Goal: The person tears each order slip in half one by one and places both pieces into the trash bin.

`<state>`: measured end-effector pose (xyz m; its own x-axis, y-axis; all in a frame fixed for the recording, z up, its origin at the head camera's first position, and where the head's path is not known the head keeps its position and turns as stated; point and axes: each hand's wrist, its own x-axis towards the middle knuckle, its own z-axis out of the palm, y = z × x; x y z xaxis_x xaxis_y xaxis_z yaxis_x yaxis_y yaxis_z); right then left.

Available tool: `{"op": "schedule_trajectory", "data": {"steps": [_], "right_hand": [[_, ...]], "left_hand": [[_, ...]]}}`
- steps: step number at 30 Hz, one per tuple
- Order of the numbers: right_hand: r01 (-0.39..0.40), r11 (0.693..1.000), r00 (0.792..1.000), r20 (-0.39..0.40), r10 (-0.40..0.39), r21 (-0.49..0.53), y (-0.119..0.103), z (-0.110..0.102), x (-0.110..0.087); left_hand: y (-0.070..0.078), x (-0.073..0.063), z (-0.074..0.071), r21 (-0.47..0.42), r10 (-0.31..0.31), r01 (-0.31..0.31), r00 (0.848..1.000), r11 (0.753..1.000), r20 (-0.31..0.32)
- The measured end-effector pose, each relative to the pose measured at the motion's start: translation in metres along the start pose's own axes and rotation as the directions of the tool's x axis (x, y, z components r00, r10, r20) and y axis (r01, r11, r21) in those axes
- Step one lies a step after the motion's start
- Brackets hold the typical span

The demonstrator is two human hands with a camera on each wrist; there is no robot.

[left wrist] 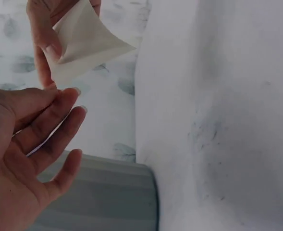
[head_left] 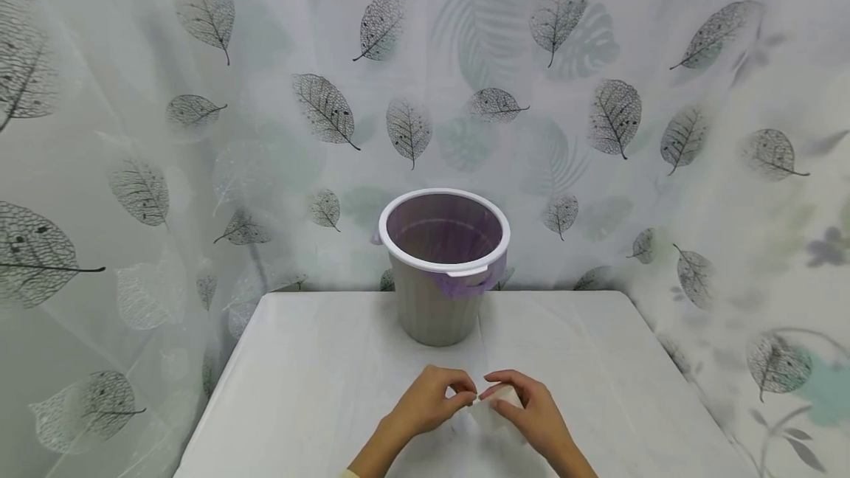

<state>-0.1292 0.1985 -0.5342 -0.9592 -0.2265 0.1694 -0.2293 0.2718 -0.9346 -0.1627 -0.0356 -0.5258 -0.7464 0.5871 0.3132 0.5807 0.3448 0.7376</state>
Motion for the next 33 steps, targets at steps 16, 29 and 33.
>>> {"op": "schedule_trajectory", "data": {"steps": [16, 29, 33], "right_hand": [[0.095, 0.989, 0.995, -0.037, -0.091, 0.117, -0.019, 0.011, 0.006], [0.154, 0.955, 0.973, -0.132, -0.192, -0.255, -0.019, 0.013, 0.009], [0.269, 0.901, 0.945, -0.088, -0.316, -0.339, -0.018, 0.01, 0.012]], "left_hand": [[0.008, 0.001, -0.003, 0.041, 0.056, -0.055, 0.998, 0.998, -0.039], [0.011, -0.004, -0.018, 0.234, 0.041, -0.022, 0.996, 0.972, -0.078], [0.011, -0.004, -0.022, 0.279, 0.084, -0.054, 0.991, 0.959, -0.1]]}}
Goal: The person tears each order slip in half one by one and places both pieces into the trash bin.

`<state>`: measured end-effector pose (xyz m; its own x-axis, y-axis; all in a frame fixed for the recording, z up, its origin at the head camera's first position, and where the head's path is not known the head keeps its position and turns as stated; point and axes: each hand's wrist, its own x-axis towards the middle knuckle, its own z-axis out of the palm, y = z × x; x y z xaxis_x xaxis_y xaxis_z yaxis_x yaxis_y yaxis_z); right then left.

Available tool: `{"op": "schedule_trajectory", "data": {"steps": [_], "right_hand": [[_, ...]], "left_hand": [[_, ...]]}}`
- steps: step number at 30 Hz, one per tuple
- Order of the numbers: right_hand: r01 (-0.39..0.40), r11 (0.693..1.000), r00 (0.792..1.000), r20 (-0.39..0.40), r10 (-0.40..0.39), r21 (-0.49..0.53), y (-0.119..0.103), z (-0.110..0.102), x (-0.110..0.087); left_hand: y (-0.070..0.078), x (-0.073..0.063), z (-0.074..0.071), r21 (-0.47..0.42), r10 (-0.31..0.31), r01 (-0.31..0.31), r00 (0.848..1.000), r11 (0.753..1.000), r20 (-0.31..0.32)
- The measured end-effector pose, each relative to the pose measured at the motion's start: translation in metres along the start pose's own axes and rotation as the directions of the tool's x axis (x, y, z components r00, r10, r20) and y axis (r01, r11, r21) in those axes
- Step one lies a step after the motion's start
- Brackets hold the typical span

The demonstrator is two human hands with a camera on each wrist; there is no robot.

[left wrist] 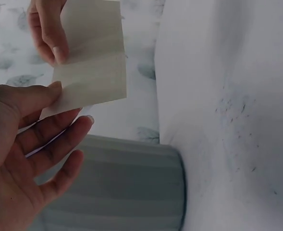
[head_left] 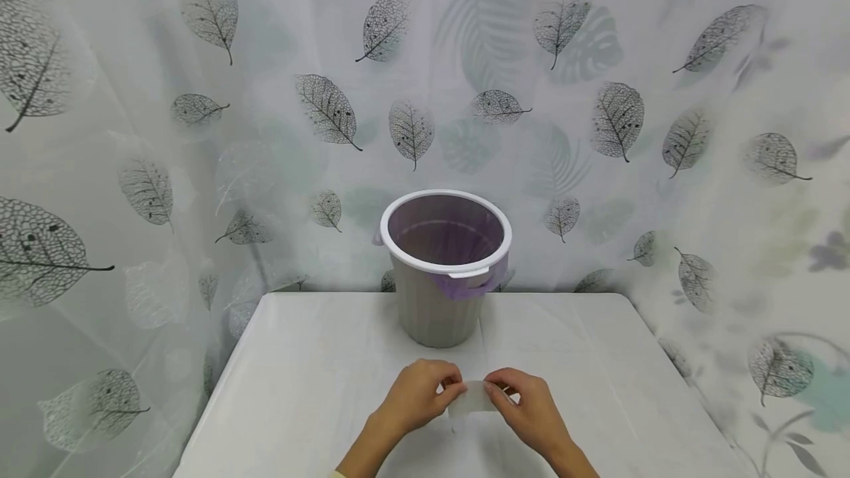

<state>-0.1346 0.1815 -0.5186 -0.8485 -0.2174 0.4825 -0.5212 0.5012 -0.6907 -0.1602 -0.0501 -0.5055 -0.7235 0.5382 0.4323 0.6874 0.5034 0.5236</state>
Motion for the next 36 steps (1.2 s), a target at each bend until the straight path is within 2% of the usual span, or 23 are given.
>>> {"op": "schedule_trajectory", "data": {"steps": [4, 9, 19, 24, 32, 36], "right_hand": [[0.067, 0.998, 0.998, 0.011, -0.067, 0.002, -0.001, -0.001, 0.002], [0.117, 0.992, 0.992, 0.049, -0.119, 0.041, -0.006, -0.002, 0.003], [0.19, 0.981, 0.981, 0.023, -0.191, 0.028, -0.011, -0.002, 0.007], [0.225, 0.974, 0.974, 0.023, -0.226, 0.031, -0.011, -0.001, 0.011], [0.252, 0.967, 0.967, 0.039, -0.253, 0.042, -0.013, -0.002, 0.015], [0.23, 0.971, 0.971, 0.045, -0.233, 0.068, -0.015, -0.004, 0.017]], "left_hand": [[0.002, 0.001, -0.001, 0.033, 0.043, -0.043, 0.999, 0.999, -0.018], [0.005, 0.002, 0.001, 0.055, 0.083, -0.084, 0.996, 0.995, 0.01], [0.006, 0.005, -0.002, 0.111, 0.071, -0.072, 0.997, 0.991, 0.006], [0.008, 0.008, -0.003, 0.091, 0.119, -0.117, 0.993, 0.989, -0.016], [0.011, 0.011, -0.007, 0.123, 0.187, -0.182, 0.982, 0.976, -0.032], [0.011, 0.012, -0.009, 0.091, 0.215, -0.209, 0.975, 0.974, -0.058]]}}
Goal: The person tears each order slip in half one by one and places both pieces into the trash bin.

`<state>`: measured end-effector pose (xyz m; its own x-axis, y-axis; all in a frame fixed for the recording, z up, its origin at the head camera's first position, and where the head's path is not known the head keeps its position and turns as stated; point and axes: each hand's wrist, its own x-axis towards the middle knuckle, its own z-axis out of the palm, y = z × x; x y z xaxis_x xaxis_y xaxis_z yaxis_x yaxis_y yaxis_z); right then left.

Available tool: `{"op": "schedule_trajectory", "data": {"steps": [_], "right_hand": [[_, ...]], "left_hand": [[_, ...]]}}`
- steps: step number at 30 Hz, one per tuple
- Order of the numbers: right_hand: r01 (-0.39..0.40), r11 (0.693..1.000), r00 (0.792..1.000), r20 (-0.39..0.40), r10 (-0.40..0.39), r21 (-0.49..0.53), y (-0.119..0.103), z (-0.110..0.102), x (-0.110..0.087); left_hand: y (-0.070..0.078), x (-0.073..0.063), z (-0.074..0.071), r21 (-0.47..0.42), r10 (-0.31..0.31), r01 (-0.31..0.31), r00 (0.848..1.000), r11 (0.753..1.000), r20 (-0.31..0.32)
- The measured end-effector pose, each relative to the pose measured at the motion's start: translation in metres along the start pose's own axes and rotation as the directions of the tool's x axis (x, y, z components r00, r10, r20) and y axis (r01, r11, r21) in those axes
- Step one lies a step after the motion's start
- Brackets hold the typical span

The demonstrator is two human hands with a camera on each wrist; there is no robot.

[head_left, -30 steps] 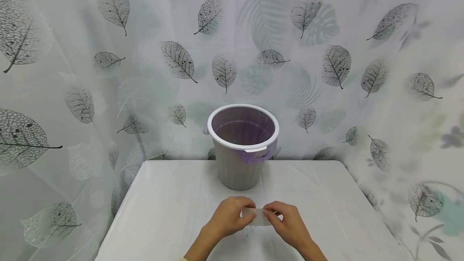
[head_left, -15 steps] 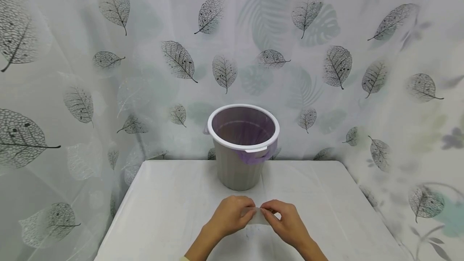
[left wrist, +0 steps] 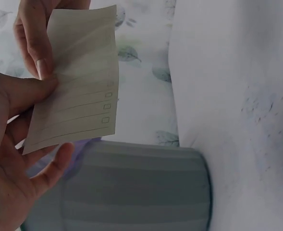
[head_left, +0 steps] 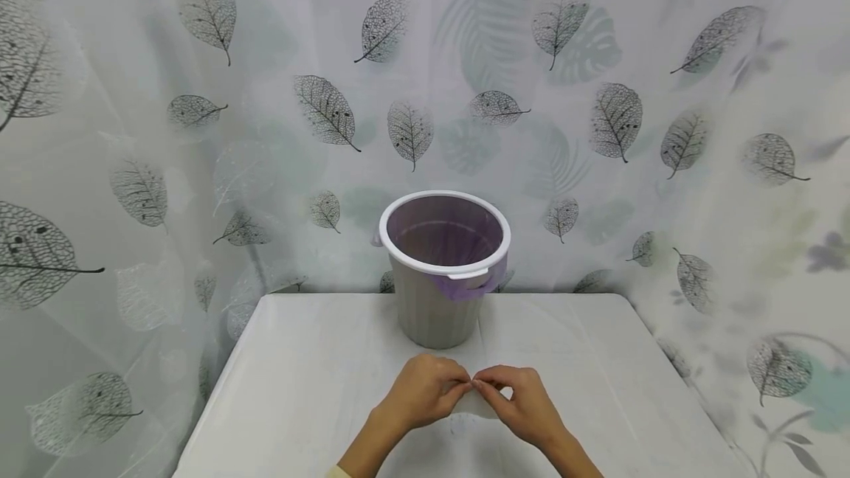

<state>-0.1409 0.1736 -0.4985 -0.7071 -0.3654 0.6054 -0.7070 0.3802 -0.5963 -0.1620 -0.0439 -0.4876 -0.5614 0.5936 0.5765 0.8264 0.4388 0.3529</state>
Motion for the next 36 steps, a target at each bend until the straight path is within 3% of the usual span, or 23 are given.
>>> {"op": "schedule_trajectory", "data": {"steps": [8, 13, 18, 28, 36], "right_hand": [[-0.109, 0.99, 0.994, 0.019, 0.108, 0.087, -0.002, -0.005, 0.003], [-0.225, 0.971, 0.974, 0.024, 0.223, 0.08, -0.002, -0.009, 0.005], [-0.289, 0.953, 0.956, -0.027, 0.293, 0.089, -0.001, -0.016, 0.005], [-0.321, 0.935, 0.94, -0.07, 0.334, 0.148, -0.001, -0.021, 0.009], [-0.403, 0.907, 0.902, -0.114, 0.417, 0.124, -0.002, -0.022, 0.01]], "left_hand": [[-0.001, 0.003, 0.0, -0.028, 0.056, -0.058, 0.997, 0.998, -0.061], [0.0, 0.002, -0.002, 0.047, 0.053, -0.049, 0.995, 0.998, -0.082], [-0.006, 0.001, -0.005, 0.103, 0.033, -0.024, 0.995, 0.994, -0.091], [-0.007, 0.003, -0.015, -0.009, -0.032, 0.032, 0.992, 0.999, -0.123], [-0.012, 0.001, -0.012, -0.005, 0.011, -0.012, 0.975, 1.0, -0.224]]}}
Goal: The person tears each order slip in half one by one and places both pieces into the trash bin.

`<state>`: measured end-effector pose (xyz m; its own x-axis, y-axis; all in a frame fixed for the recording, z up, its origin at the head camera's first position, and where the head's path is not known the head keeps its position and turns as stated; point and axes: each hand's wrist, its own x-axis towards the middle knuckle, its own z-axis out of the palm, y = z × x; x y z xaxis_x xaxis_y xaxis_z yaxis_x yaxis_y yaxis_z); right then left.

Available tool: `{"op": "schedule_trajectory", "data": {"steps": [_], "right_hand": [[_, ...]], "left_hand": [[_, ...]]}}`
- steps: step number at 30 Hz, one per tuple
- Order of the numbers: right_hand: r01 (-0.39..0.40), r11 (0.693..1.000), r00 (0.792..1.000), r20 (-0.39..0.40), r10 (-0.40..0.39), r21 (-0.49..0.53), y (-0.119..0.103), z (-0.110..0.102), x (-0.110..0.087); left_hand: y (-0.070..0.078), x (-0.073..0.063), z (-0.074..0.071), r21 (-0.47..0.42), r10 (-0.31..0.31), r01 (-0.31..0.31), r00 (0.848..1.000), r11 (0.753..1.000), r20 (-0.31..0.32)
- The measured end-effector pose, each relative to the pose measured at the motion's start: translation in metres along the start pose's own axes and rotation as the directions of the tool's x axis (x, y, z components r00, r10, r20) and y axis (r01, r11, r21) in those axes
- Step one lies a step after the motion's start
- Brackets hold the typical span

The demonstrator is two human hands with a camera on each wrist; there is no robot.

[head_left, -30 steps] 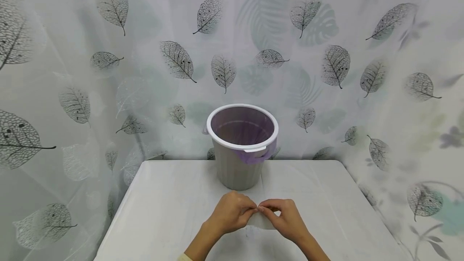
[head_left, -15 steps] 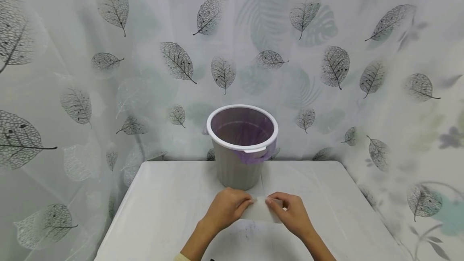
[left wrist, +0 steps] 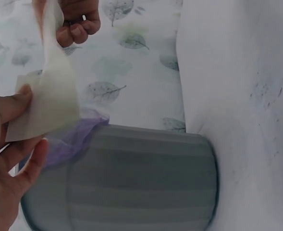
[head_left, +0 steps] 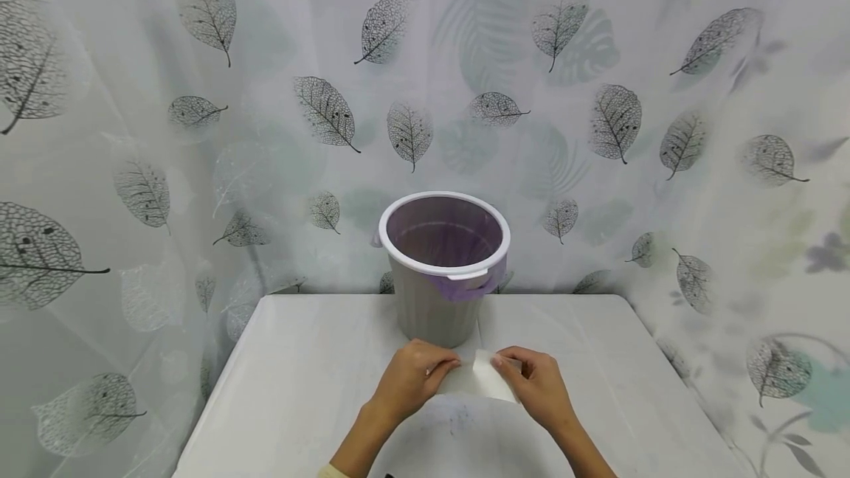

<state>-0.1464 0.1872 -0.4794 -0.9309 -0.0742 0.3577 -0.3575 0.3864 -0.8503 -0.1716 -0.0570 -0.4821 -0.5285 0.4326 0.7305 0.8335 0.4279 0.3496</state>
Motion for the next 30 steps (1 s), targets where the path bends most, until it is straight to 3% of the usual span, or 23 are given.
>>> {"op": "schedule_trajectory", "data": {"steps": [4, 12, 20, 30], "right_hand": [[-0.023, 1.0, 1.0, -0.02, 0.023, -0.01, 0.002, -0.001, 0.0], [-0.026, 1.0, 0.999, -0.021, 0.025, 0.0, 0.003, -0.003, 0.002], [-0.022, 1.0, 0.997, -0.071, 0.021, -0.008, 0.003, -0.004, 0.001], [-0.036, 0.999, 0.992, -0.124, 0.032, -0.033, 0.005, -0.008, 0.002]], "left_hand": [[-0.001, 0.0, -0.001, -0.003, 0.007, -0.008, 0.999, 1.0, -0.038], [-0.002, 0.0, -0.003, 0.027, 0.021, -0.019, 0.999, 0.999, -0.05], [-0.004, -0.001, -0.005, 0.033, 0.023, -0.021, 0.996, 0.999, -0.083], [-0.006, 0.001, -0.014, 0.035, 0.0, 0.004, 0.992, 0.999, -0.129]]}}
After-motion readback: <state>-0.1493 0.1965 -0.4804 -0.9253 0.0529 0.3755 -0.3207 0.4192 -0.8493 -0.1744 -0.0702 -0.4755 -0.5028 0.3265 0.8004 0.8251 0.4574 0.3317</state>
